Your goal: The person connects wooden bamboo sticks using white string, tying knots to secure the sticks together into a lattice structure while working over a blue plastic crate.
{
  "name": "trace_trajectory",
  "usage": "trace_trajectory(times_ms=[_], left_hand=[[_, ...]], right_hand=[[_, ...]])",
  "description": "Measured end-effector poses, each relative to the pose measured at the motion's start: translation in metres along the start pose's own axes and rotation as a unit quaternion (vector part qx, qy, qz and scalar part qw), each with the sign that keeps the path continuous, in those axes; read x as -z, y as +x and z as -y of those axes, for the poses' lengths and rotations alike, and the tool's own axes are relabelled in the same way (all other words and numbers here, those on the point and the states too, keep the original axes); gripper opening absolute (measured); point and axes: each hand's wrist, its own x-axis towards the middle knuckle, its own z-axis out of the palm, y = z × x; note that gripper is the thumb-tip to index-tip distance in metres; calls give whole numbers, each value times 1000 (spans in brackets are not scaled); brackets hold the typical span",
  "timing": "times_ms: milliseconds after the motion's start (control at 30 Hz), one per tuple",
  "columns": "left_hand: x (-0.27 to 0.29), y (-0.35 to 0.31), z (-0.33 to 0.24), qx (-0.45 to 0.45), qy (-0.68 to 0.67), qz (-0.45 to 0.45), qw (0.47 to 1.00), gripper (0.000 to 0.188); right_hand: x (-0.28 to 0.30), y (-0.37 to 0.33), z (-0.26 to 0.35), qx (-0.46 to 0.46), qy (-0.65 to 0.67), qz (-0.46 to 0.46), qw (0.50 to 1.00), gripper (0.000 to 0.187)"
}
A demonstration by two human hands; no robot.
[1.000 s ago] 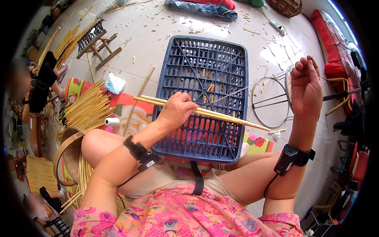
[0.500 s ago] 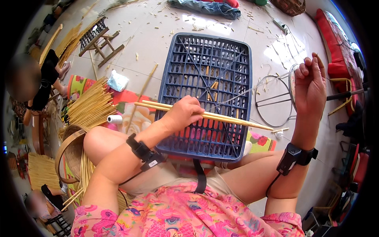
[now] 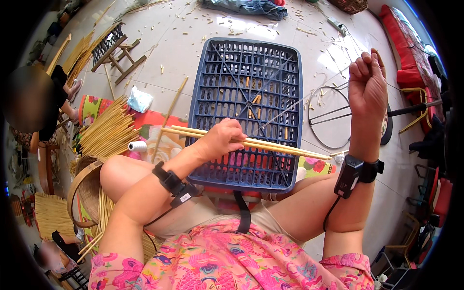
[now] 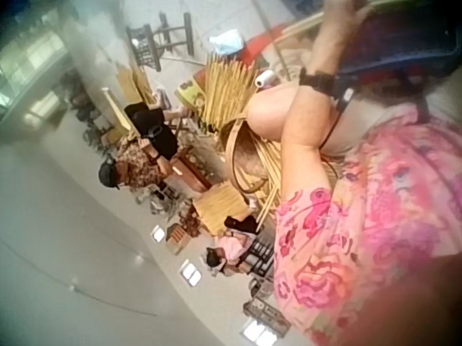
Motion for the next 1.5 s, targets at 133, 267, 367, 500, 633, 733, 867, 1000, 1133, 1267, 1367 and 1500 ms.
trace_trajectory(times_ms=[133,267,367,500,633,733,867,1000,1133,1267,1367,1500], left_hand=[[5,4,0,-10,6,26,1000,22],[7,3,-2,4,2,47,999,23],[5,1,-2,8,5,32,999,23],[7,2,-9,-1,33,17,999,24],[12,10,-22,-11,61,-7,998,26],[14,12,-28,29,61,-35,997,26],[14,17,-37,88,2,-31,996,20],[1,9,-34,112,23,-17,993,17],[-8,4,-27,109,20,-44,993,14],[-7,8,-25,125,2,-39,991,12],[-7,8,-24,118,1,-35,992,11],[-10,10,-31,141,2,-42,989,15]], right_hand=[[9,12,-9,8,2,-41,999,11],[10,15,-14,3,-3,-59,998,11],[11,15,-15,0,-21,-79,997,11],[13,13,-12,6,-47,-84,995,11],[7,7,-9,5,-52,-71,996,11],[1,3,-12,-6,-40,-71,997,12],[-5,-2,-11,7,-52,-31,998,13],[-2,-2,-9,20,-47,-12,999,14],[-3,-1,-6,32,-43,-15,998,13],[-2,-2,-4,49,-46,-21,997,13],[-4,-5,-3,63,-43,-11,997,13],[-29,-18,1,61,2,69,996,15]])
